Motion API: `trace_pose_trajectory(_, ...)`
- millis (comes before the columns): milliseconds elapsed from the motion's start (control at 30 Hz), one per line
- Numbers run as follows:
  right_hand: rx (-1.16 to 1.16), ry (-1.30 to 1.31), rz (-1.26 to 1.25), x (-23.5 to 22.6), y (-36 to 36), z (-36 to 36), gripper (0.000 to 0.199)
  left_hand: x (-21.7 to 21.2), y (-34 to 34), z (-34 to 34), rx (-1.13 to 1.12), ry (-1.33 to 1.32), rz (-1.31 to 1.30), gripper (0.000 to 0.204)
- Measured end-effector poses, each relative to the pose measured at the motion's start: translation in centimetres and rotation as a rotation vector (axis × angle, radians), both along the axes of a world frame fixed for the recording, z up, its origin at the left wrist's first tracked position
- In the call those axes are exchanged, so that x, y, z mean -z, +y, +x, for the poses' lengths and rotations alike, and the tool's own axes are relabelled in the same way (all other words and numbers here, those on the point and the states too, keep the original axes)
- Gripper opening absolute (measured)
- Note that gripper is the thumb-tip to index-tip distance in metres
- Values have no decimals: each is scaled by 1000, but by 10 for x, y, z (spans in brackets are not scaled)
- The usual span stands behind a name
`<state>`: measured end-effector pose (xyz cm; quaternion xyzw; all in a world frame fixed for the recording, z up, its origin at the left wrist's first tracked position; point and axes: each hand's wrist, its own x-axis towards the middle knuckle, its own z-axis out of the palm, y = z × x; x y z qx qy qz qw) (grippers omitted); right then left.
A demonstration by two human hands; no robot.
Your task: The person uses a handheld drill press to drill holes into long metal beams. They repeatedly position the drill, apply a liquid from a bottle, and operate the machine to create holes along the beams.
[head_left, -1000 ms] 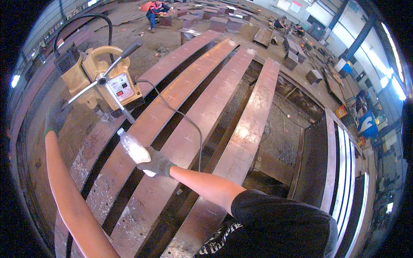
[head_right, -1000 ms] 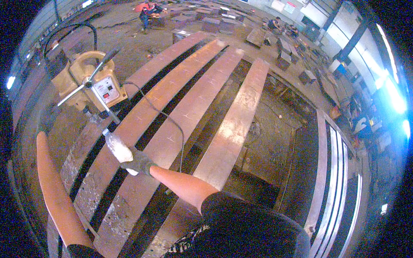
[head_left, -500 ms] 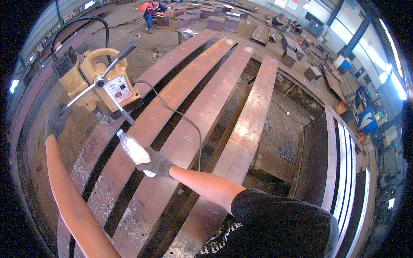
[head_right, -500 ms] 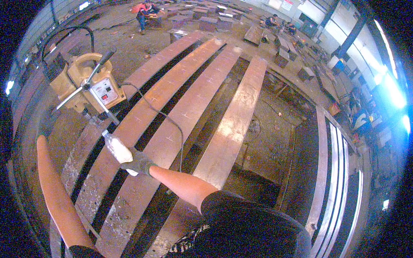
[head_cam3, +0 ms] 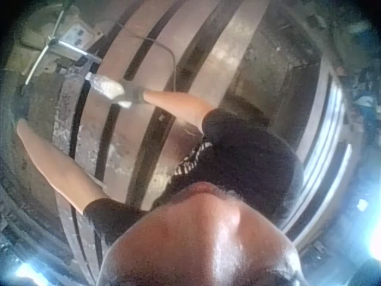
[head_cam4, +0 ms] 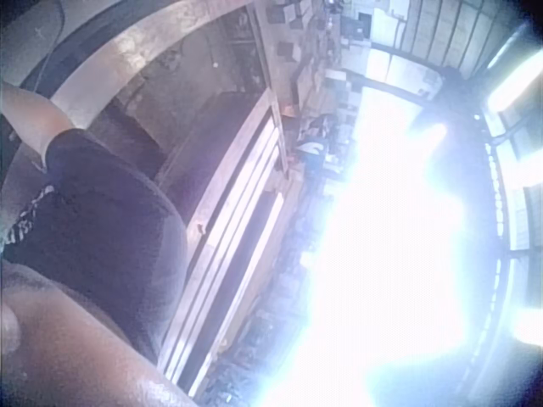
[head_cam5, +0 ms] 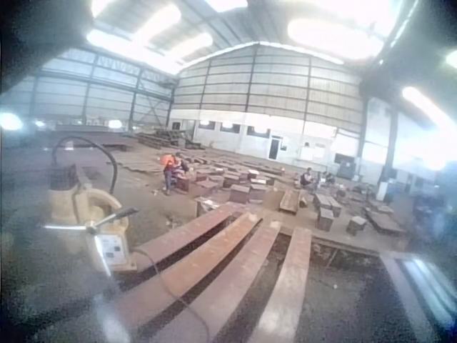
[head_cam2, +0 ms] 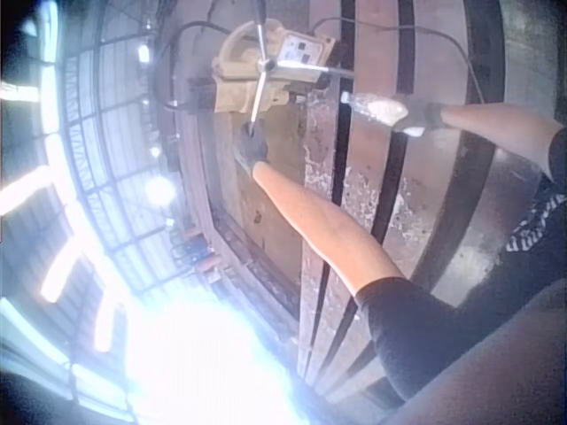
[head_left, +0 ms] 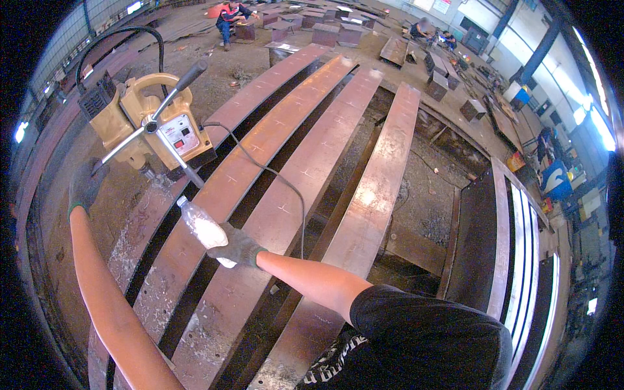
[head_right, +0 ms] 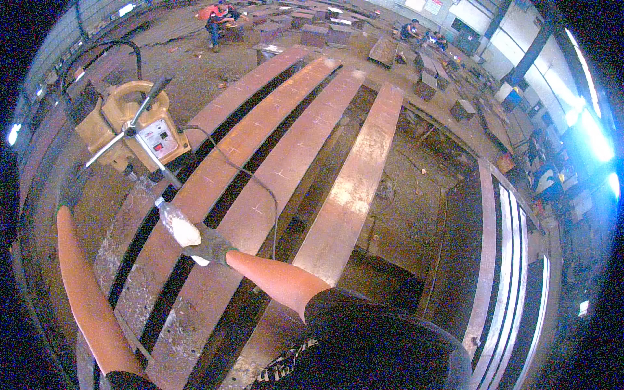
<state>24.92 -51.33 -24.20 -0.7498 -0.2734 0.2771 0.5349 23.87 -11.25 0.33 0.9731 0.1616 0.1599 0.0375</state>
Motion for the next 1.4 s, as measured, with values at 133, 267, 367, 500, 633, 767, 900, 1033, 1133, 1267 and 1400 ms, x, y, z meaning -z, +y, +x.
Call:
trace_pose_trajectory(133,18,-8,0,6,0,0,85,-5,-8,3,-31,72,35,42)
trace_pose_trajectory(267,24,-12,-34,3,0,0,83,-1,-7,0,-20,-1,53,44)
trace_pose_trajectory(367,22,-16,-32,2,0,0,83,-3,-11,-2,-50,15,34,44)
trace_pose_trajectory(500,31,-2,-12,5,0,1,83,-2,-10,1,-47,36,18,45)
trace_pose_trajectory(633,19,19,-5,0,1,0,83,1,-2,-1,-33,30,46,45)
trace_pose_trajectory(767,27,4,4,-1,1,-1,83,2,-2,-2,-43,17,64,46)
trace_pose_trajectory(900,47,-9,-14,1,-1,0,83,-1,-8,4,-44,73,36,47)
trace_pose_trajectory(1033,31,3,11,0,-2,-2,84,2,-5,1,-34,13,41,48)
trace_pose_trajectory(1133,30,62,94,0,-3,-3,85,2,-3,-1,-35,47,36,49)
trace_pose_trajectory(1267,47,18,-61,-3,6,-4,84,11,5,-11,-37,-11,31,49)
trace_pose_trajectory(1400,114,-44,-114,44,20,9,85,2,-22,14,-103,148,22,50)
